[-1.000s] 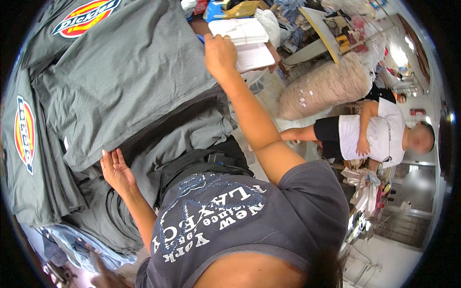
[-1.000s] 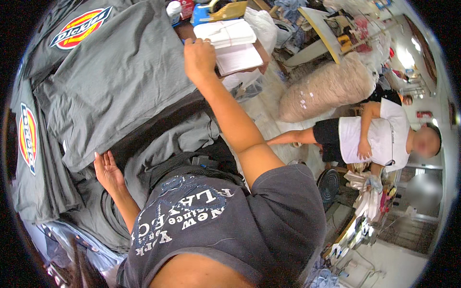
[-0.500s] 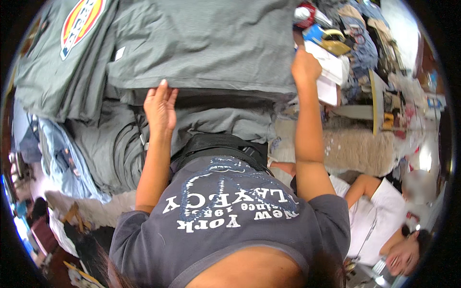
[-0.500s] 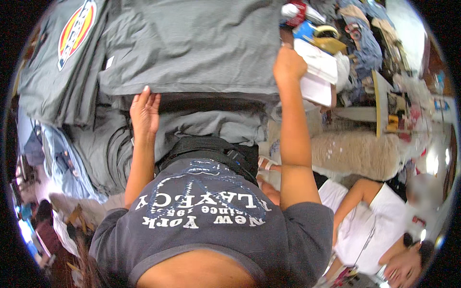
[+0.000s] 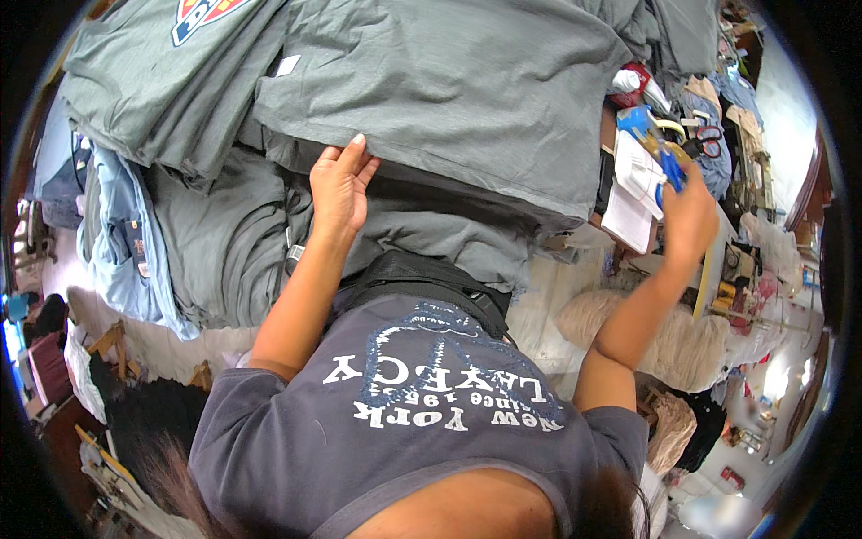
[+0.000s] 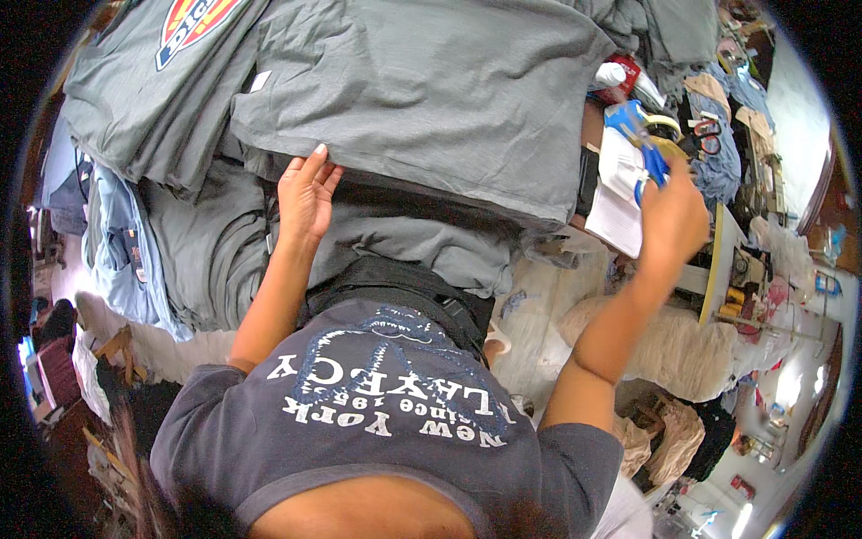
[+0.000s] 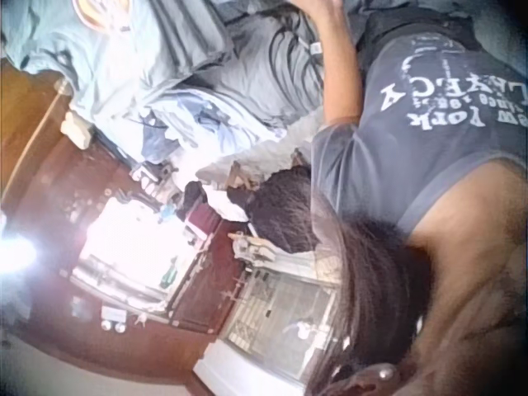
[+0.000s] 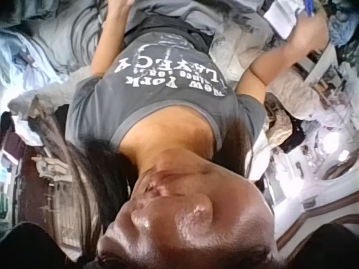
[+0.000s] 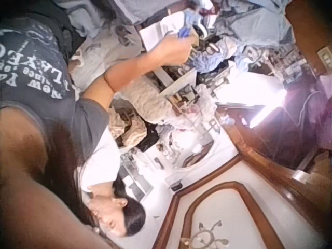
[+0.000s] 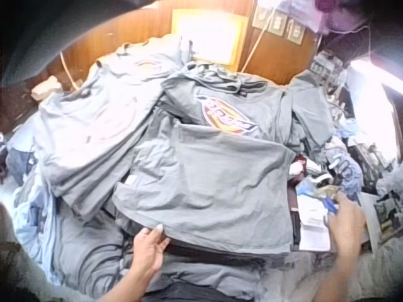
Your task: The person sorts a stack of grey t-shirts on a work table, unfolding each one to check the front, using shears to trim loose threads, and stacking them back together.
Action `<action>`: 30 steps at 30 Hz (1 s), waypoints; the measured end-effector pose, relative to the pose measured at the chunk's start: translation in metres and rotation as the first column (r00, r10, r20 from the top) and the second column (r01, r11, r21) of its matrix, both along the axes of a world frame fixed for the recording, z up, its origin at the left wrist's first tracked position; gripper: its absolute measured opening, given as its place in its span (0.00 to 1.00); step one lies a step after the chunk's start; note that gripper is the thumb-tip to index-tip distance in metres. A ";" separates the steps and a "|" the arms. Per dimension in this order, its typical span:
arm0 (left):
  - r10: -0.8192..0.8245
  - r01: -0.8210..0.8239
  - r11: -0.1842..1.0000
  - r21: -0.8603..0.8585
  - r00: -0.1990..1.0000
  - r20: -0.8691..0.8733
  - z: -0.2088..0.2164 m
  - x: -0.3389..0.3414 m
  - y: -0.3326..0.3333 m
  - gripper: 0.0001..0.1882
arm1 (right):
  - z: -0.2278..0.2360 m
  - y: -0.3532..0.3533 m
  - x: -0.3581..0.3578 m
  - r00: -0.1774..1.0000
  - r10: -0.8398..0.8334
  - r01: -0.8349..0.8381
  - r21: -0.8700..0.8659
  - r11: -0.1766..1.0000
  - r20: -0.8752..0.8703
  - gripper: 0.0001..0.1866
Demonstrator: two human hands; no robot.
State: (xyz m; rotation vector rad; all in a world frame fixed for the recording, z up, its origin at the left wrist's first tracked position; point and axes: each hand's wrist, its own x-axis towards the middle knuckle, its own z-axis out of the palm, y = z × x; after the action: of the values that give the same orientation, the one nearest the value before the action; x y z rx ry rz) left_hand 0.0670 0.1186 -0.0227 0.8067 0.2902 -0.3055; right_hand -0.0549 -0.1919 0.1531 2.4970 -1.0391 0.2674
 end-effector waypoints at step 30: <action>-0.027 0.027 1.000 -0.011 1.000 0.014 0.008 0.002 0.008 0.08 | -0.119 0.127 0.088 0.478 0.737 -0.789 0.603 0.119 0.478 0.26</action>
State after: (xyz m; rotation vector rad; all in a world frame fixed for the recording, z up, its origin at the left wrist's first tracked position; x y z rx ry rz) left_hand 0.0688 0.1269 -0.0147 0.8017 0.2646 -0.3263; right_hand 0.0333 -0.0646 0.0336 3.6780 0.5106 0.1857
